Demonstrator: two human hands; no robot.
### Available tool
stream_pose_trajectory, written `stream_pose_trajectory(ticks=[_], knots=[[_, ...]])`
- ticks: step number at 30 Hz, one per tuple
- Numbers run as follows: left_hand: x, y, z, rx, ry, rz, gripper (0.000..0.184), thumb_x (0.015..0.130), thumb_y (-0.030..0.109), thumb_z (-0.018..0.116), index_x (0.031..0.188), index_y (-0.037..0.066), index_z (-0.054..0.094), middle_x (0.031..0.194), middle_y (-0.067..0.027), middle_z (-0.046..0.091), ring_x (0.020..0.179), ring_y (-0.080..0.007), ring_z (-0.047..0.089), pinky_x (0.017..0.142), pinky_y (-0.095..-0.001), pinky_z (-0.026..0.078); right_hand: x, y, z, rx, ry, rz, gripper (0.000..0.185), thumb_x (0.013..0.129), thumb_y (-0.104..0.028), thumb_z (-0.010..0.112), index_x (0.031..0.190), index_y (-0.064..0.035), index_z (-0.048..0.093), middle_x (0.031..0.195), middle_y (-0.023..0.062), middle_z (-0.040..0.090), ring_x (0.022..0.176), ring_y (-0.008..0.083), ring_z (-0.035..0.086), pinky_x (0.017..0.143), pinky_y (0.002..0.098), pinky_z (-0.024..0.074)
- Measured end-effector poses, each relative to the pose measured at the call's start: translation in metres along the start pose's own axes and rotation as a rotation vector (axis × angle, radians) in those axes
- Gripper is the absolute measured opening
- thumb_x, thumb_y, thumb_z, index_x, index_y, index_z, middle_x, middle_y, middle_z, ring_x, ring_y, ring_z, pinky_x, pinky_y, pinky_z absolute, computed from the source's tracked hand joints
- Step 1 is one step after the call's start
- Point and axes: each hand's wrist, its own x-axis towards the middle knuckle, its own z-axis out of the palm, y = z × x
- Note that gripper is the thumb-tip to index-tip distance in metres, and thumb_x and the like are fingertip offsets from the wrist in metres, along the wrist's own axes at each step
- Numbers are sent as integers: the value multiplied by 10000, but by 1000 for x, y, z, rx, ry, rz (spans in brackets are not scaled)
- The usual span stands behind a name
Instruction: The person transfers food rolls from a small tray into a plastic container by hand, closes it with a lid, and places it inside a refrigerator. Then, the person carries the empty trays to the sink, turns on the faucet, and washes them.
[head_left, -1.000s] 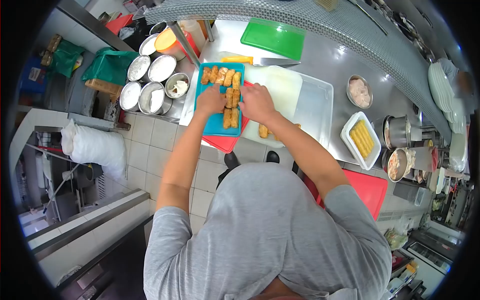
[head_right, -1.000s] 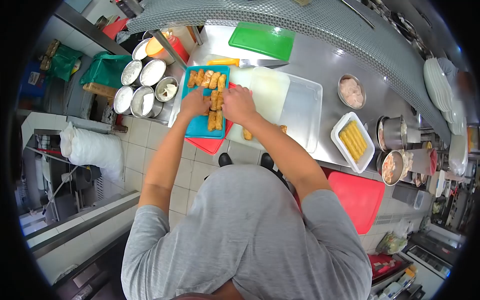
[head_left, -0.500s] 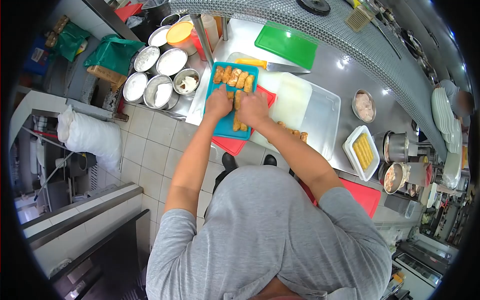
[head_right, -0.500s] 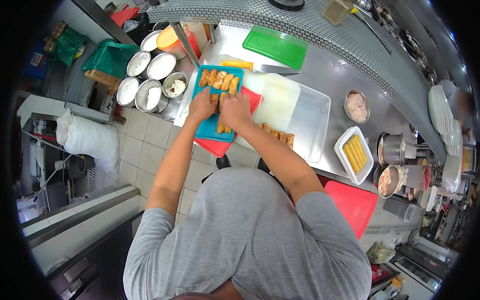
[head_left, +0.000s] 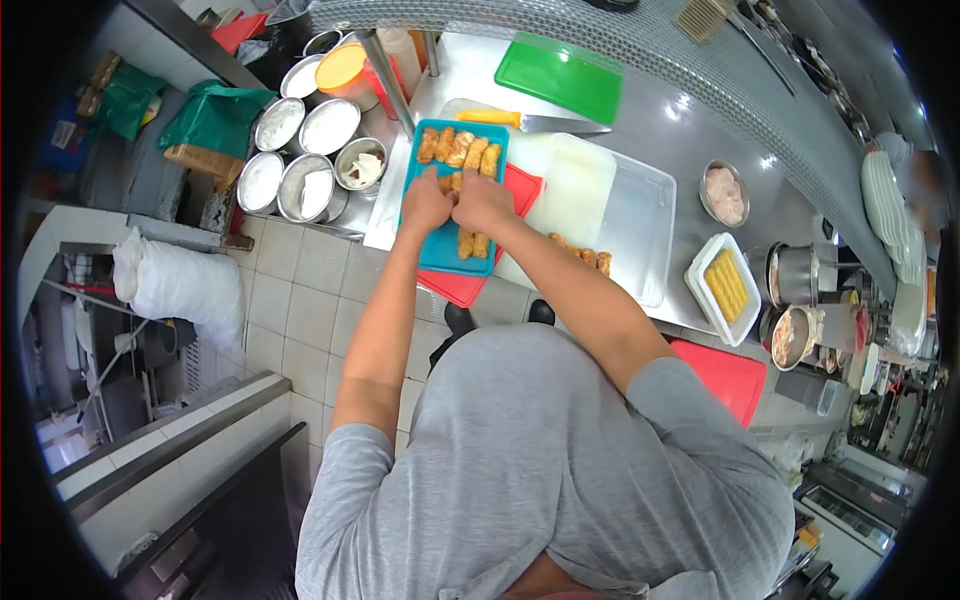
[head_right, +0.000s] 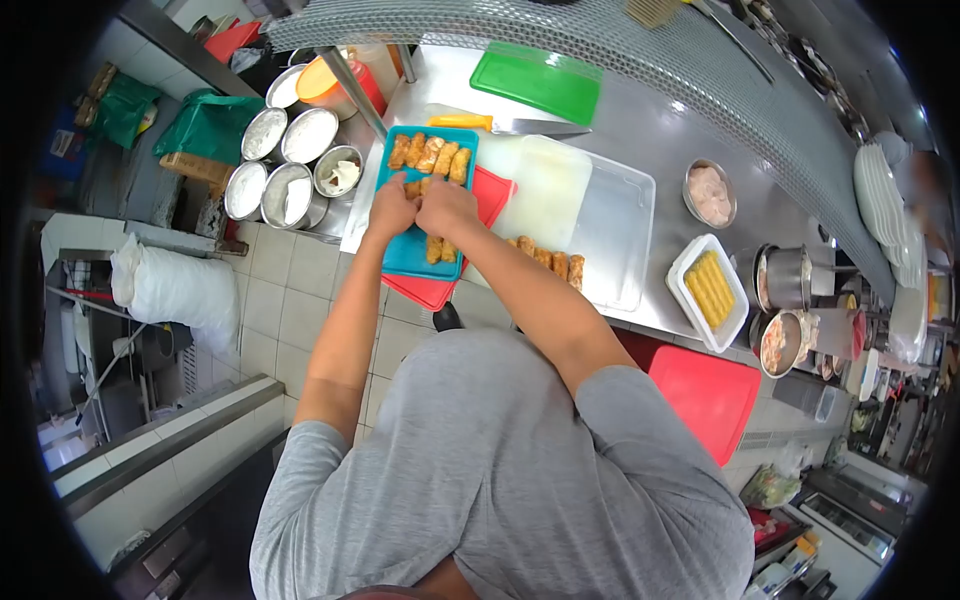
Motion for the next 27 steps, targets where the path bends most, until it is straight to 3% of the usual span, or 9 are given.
stream_pose_trajectory(ticks=[6, 8, 10, 13, 17, 20, 23, 24, 27], knots=[[12, -31, 6, -321, -11, 2, 558, 803, 208, 775, 1283, -32, 622, 1121, -251, 714, 1052, -379, 693, 909, -444, 549, 6, 25, 15, 368, 115, -140, 601, 774, -253, 802, 1277, 7, 604, 1166, 234, 691, 1102, 382, 665, 949, 439, 536], [-3, 4, -18, -482, -60, 45, 547, 812, 214, 779, 1279, -30, 633, 1091, -230, 727, 997, -320, 717, 866, -396, 561, -4, 37, 8, 451, 234, -271, 637, 737, -251, 820, 1269, 26, 603, 1181, 223, 688, 1091, 372, 674, 946, 430, 538], [-15, 47, -40, -537, -69, 139, 522, 836, 227, 780, 1259, -41, 633, 1042, -204, 733, 938, -247, 721, 822, -347, 563, -26, 58, -27, 595, 163, -282, 671, 733, -234, 842, 1298, 27, 592, 1168, 200, 696, 1058, 322, 690, 933, 402, 545], [-27, 120, -31, -458, -170, 283, 497, 827, 234, 790, 1216, -38, 645, 1020, -209, 728, 928, -278, 724, 814, -371, 567, -68, 104, -82, 933, 18, -268, 628, 757, -194, 851, 1293, 19, 602, 1119, 138, 706, 999, 211, 685, 893, 338, 547], [-43, 203, 32, -413, -368, 475, 504, 823, 261, 798, 1204, -30, 640, 1010, -232, 702, 877, -352, 709, 754, -418, 568, -128, 194, -130, 672, 82, -64, 559, 749, -131, 843, 1257, -18, 638, 1052, 119, 707, 909, 158, 674, 772, 301, 553], [-62, 240, 80, -226, -563, 530, 426, 825, 243, 777, 1121, -36, 651, 993, -236, 697, 914, -397, 686, 824, -439, 555, -167, 236, -148, 545, -39, 223, 547, 735, -125, 837, 1241, -27, 653, 980, 101, 708, 869, 170, 676, 753, 322, 555], [-80, 251, 113, -12, -655, 626, 347, 837, 230, 748, 1065, -17, 662, 1021, -233, 695, 959, -424, 661, 885, -463, 531, -184, 263, -135, 346, -130, 330, 459, 752, -114, 779, 1183, -3, 666, 938, 143, 722, 858, 275, 705, 763, 368, 562], [-81, 253, 121, 65, -723, 602, 300, 854, 222, 726, 1067, 17, 675, 1071, -217, 698, 1021, -393, 660, 879, -472, 528, -185, 274, -126, 250, -61, 286, 410, 768, -102, 735, 1159, 3, 668, 956, 173, 718, 889, 316, 694, 784, 389, 558], [-85, 258, 115, 213, -656, 650, 308, 869, 230, 712, 1120, 54, 683, 1092, -177, 704, 1026, -368, 667, 868, -456, 534, -184, 298, -95, -46, 133, 151, 292, 816, -65, 603, 1087, 21, 673, 1010, 262, 704, 984, 442, 663, 847, 454, 546]])
